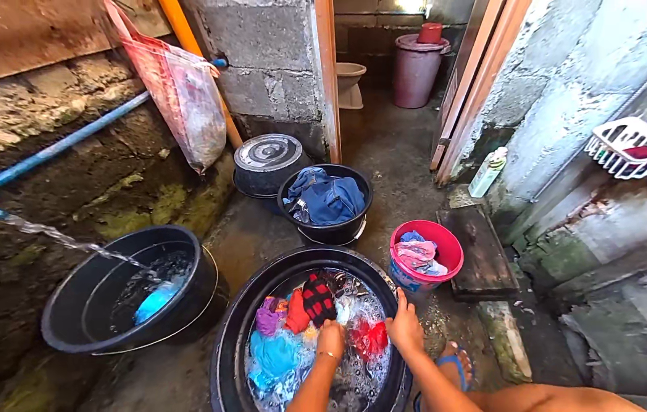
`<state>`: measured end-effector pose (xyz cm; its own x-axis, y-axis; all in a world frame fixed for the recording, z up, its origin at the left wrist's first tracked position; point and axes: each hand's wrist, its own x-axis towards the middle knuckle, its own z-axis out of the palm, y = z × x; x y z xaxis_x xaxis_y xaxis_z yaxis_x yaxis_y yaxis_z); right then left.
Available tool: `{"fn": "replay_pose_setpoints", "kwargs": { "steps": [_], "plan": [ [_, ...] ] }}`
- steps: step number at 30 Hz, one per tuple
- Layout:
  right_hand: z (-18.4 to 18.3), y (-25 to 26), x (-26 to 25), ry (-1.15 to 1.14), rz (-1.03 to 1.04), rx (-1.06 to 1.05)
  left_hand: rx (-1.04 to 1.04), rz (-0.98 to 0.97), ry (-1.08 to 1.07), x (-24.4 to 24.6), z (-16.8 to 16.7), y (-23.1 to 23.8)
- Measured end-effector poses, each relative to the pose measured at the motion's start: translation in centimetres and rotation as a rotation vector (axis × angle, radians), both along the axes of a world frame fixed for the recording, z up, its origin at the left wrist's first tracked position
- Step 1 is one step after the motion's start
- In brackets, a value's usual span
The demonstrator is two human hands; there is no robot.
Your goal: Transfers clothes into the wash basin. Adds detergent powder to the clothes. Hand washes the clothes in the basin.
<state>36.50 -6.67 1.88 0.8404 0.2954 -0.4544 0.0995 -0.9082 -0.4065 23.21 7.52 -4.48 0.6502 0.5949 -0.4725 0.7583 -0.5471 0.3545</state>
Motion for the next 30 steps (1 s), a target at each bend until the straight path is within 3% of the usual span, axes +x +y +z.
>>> {"fn": "replay_pose_setpoints", "kwargs": {
  "steps": [4,8,12,17,20,24,27,30],
  "plan": [
    [-0.1,0.0,0.2,0.003,-0.009,0.018,-0.164,0.159,-0.282,-0.6,4.4,2.1],
    [-0.3,-0.5,-0.4,-0.089,0.037,0.059,-0.263,0.179,-0.568,-1.0,11.0,1.8],
    [-1.6,-0.7,-2.1,-0.341,0.261,0.453,-0.374,0.195,-0.875,-2.9,16.7,0.4],
    [-2.5,2.0,-4.6,0.263,0.242,0.752,-0.527,0.253,-1.157,-6.7,21.2,-1.5],
    [-2.9,2.2,-5.7,0.470,0.266,0.688,-0.546,0.366,-1.268,-9.2,21.2,-1.7],
    [-2.7,1.4,-6.4,0.612,0.291,0.678,-0.494,0.676,-1.284,-12.4,18.8,-0.7],
    [-1.4,1.5,-6.6,0.605,0.380,0.652,-0.354,0.811,-1.138,-13.7,14.9,0.2],
    [-0.4,1.8,-7.7,0.652,0.399,0.641,-0.281,0.722,-0.885,-14.2,10.3,0.0]
  ]
}}
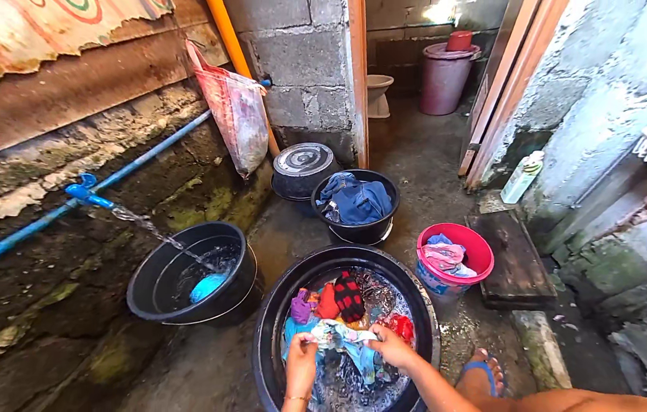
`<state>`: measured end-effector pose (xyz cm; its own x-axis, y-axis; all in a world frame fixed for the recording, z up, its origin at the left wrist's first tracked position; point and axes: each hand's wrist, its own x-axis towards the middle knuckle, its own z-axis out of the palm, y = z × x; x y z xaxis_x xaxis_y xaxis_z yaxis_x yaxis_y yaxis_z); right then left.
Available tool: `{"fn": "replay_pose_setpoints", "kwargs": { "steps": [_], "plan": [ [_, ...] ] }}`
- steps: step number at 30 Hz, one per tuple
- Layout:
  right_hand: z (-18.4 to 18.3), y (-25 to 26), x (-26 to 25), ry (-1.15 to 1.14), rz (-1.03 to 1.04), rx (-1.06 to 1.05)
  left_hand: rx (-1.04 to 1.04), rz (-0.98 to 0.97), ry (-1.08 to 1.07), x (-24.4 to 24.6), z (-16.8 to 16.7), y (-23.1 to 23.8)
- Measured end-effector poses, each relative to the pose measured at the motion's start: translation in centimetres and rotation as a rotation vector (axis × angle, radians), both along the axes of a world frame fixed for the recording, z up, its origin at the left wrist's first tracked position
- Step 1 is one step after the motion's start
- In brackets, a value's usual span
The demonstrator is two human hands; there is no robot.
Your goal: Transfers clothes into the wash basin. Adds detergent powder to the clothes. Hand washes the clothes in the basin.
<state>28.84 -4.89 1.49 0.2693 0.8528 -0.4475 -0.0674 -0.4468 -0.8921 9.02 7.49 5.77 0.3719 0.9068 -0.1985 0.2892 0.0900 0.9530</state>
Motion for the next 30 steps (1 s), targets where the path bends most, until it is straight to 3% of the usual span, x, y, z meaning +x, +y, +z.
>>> {"fn": "replay_pose_setpoints", "kwargs": {
  "steps": [4,6,9,19,26,30],
  "plan": [
    [0.0,-0.1,-0.9,0.157,-0.141,0.010,-0.202,-0.451,0.230,1.0,-3.1,-3.0],
    [0.0,-0.2,-1.1,0.227,-0.201,0.010,-0.259,-0.555,0.280,1.8,-5.6,-4.7],
    [1.0,-0.2,-0.9,0.273,-0.240,0.020,-0.223,-0.483,0.286,2.7,-7.8,-6.1],
    [2.2,-1.2,3.5,-0.055,-0.276,-0.073,-0.369,-0.013,-0.053,2.2,-5.7,-3.9],
    [2.3,-1.4,3.2,0.258,-0.404,-0.081,-0.509,0.134,-0.149,1.7,-5.5,-2.4],
    [2.9,-0.9,1.3,0.546,-0.463,-0.036,-0.376,-0.028,0.055,1.4,-5.6,-2.5]
  ]
}}
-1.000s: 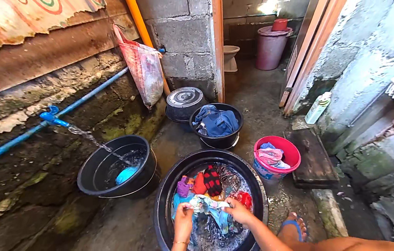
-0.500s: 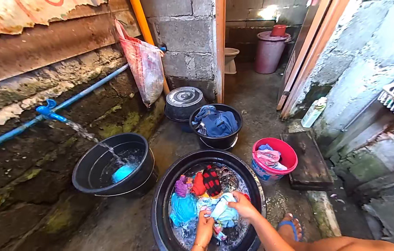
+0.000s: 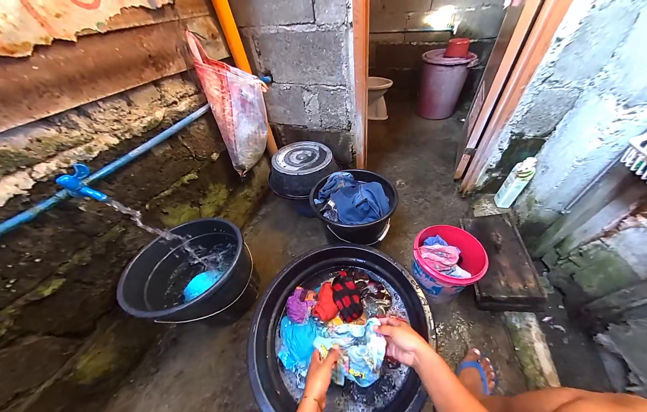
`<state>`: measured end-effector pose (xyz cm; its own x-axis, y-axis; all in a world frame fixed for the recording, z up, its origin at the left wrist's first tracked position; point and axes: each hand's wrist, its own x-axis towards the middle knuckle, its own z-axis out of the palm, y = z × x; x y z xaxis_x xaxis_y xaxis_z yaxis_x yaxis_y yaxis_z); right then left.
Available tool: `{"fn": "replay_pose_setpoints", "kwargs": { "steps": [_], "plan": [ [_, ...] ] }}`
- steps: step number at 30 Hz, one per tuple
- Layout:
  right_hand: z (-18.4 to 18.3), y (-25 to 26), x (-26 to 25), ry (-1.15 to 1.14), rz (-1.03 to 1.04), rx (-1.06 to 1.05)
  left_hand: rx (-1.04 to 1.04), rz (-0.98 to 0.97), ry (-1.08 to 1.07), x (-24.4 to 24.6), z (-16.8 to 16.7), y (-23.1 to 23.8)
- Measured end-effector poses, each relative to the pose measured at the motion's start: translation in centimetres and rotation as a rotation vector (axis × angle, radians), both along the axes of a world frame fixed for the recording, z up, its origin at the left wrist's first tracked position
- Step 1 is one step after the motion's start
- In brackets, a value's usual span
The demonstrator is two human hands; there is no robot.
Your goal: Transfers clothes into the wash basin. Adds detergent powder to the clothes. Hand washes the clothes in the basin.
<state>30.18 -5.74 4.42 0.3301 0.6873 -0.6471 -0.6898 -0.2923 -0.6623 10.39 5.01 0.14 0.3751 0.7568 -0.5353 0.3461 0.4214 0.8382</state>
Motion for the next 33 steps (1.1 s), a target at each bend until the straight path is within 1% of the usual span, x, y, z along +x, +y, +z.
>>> {"fn": "replay_pose_setpoints", "kwargs": {
  "steps": [2,4,6,8,9,11,12,13,16,18,20,21,23,25,30,33],
  "plan": [
    [0.2,0.5,-0.9,0.065,-0.076,0.018,0.179,-0.209,0.101,-0.1,1.1,-0.8],
    [0.8,1.1,-1.7,0.103,-0.143,0.019,0.337,-0.338,0.109,0.8,2.7,-2.6],
    [1.8,1.4,-2.7,0.143,-0.171,0.031,0.413,-0.352,0.070,1.7,3.1,-4.1],
    [2.9,1.5,-3.4,0.127,-0.117,0.072,0.455,-0.254,0.044,2.0,2.0,-4.4],
    [3.4,1.5,-3.4,0.076,-0.062,0.095,0.414,-0.206,0.021,1.9,1.6,-4.0],
    [4.1,1.3,-2.7,-0.103,0.049,0.111,0.217,-0.113,-0.074,1.9,1.6,-3.1],
    [4.1,1.2,-2.3,-0.184,0.069,0.084,0.128,-0.070,-0.122,1.8,1.8,-2.8],
    [4.0,1.0,-1.8,-0.237,0.075,0.048,0.084,-0.034,-0.153,1.8,2.1,-2.7],
    [2.7,0.6,-0.5,-0.364,0.151,-0.029,0.032,0.032,-0.241,2.0,2.8,-2.6],
    [1.5,0.0,-0.5,-0.455,0.319,-0.023,-0.029,0.065,-0.304,2.1,3.3,-3.0],
    [0.7,-0.1,-1.2,-0.480,0.479,-0.006,-0.076,0.089,-0.336,2.3,3.7,-3.1],
    [0.6,0.1,-1.7,-0.482,0.520,0.007,-0.081,0.095,-0.340,2.3,3.9,-3.1],
    [0.3,0.6,-2.7,-0.518,0.528,0.036,-0.057,0.099,-0.326,2.3,4.1,-3.0],
    [-0.1,0.9,-3.2,-0.553,0.477,0.055,-0.044,0.103,-0.316,2.2,4.3,-3.0],
    [0.2,0.9,-2.9,-0.508,0.476,0.040,-0.067,0.112,-0.296,2.4,4.4,-3.4],
    [0.3,0.7,-2.7,-0.458,0.347,0.148,-0.049,0.162,-0.275,2.6,4.3,-3.3]
  ]
}}
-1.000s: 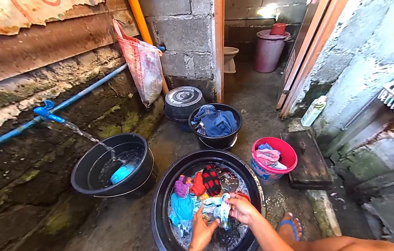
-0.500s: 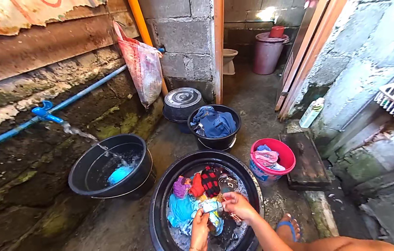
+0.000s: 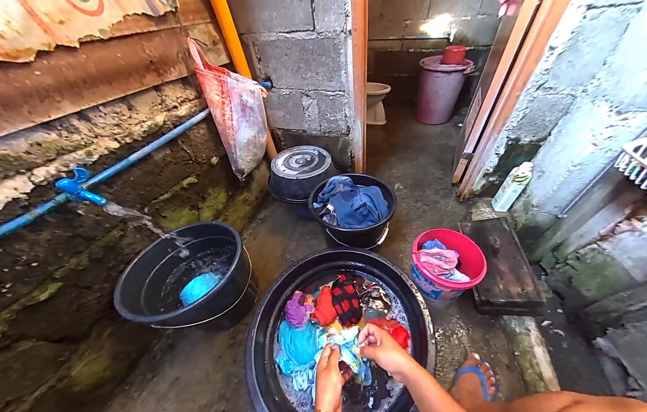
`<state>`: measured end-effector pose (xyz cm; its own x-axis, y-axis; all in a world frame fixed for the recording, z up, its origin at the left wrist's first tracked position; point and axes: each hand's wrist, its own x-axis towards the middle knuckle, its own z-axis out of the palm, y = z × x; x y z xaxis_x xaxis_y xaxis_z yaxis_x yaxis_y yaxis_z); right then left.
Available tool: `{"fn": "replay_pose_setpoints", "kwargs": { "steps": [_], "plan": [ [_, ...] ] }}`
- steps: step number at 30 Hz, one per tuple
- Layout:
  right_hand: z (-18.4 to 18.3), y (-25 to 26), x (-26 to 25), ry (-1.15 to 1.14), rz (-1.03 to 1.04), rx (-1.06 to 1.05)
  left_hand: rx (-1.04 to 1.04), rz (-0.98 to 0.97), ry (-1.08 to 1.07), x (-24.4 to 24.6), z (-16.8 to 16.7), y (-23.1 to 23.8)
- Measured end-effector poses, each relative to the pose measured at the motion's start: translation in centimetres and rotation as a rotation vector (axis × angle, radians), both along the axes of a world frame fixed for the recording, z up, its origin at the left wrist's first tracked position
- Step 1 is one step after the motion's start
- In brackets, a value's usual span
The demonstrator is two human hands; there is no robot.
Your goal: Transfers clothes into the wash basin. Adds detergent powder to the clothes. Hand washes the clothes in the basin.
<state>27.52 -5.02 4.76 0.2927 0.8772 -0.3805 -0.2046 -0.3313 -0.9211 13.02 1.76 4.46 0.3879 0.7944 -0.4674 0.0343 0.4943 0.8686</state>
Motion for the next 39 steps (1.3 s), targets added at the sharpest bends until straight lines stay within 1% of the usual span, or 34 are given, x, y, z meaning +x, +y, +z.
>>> {"fn": "replay_pose_setpoints", "kwargs": {
  "steps": [4,5,6,7,8,10,11,12,14,16,17,19,20,21,22,24,26,28,29,31,33,35,37,39],
  "plan": [
    [1.5,-0.3,1.0,0.226,-0.165,0.266,-0.094,0.199,-0.033,-0.5,0.3,1.7],
    [2.0,-0.5,1.6,0.257,-0.191,0.324,-0.122,0.242,-0.057,-0.7,0.3,2.3],
    [2.3,-0.6,2.1,0.239,-0.200,0.369,-0.133,0.273,-0.076,-0.9,0.3,3.0],
    [2.6,-0.8,2.8,0.150,-0.191,0.387,-0.131,0.283,-0.098,-1.1,0.4,3.5],
    [3.1,-1.1,3.4,-0.014,-0.167,0.367,-0.113,0.283,-0.116,-1.3,0.7,3.9],
    [4.6,-1.6,4.4,-0.445,-0.055,0.200,-0.063,0.254,-0.145,-1.8,1.4,4.6],
    [5.5,-1.6,4.6,-0.615,-0.013,0.086,-0.049,0.215,-0.177,-2.1,2.0,4.8],
    [5.9,-1.5,4.6,-0.729,-0.018,-0.007,-0.030,0.157,-0.207,-2.6,2.6,4.9],
    [5.5,-1.3,4.5,-0.843,-0.132,-0.117,0.070,0.003,-0.270,-3.6,3.4,5.3],
    [4.9,-1.2,5.0,-0.884,-0.212,-0.195,0.258,-0.161,-0.290,-4.8,3.6,6.2],
    [4.9,-1.2,5.5,-0.871,-0.194,-0.256,0.383,-0.225,-0.212,-5.3,3.4,6.9],
    [5.3,-1.4,6.3,-0.850,-0.105,-0.359,0.635,-0.385,0.102,-6.4,3.4,8.3],
    [5.4,-1.6,6.6,-0.850,-0.059,-0.382,0.713,-0.452,0.260,-6.7,3.5,8.8],
    [5.6,-1.8,7.0,-0.855,-0.021,-0.387,0.758,-0.491,0.372,-6.9,3.5,9.0],
    [5.9,-2.0,7.3,-0.857,0.001,-0.379,0.781,-0.502,0.435,-7.0,3.2,9.2],
    [6.5,-2.4,8.3,-0.860,-0.003,-0.351,0.790,-0.485,0.490,-7.2,2.5,9.4],
    [6.4,-2.8,9.3,-0.888,-0.011,-0.349,0.767,-0.474,0.547,-7.1,2.2,9.4],
    [5.4,-2.3,9.2,-0.900,0.033,-0.368,0.736,-0.537,0.641,-6.0,2.2,9.0],
    [4.7,-1.7,8.7,-0.888,0.093,-0.393,0.714,-0.585,0.676,-5.1,1.7,8.7],
    [2.4,0.2,6.8,-0.839,0.263,-0.437,0.629,-0.731,0.779,-2.8,0.2,7.7],
    [-1.0,2.2,4.4,-0.781,0.437,-0.465,0.523,-0.860,0.850,-0.3,-2.5,6.3],
    [-4.6,3.5,2.1,-0.739,0.559,-0.536,0.416,-0.899,0.896,1.6,-6.0,4.7],
    [-7.6,4.4,0.4,-0.728,0.581,-0.637,0.348,-0.873,0.952,2.7,-8.3,3.4],
    [-9.6,5.0,-0.2,-0.730,0.582,-0.722,0.311,-0.903,1.019,3.2,-10.0,3.0]
  ]
}}
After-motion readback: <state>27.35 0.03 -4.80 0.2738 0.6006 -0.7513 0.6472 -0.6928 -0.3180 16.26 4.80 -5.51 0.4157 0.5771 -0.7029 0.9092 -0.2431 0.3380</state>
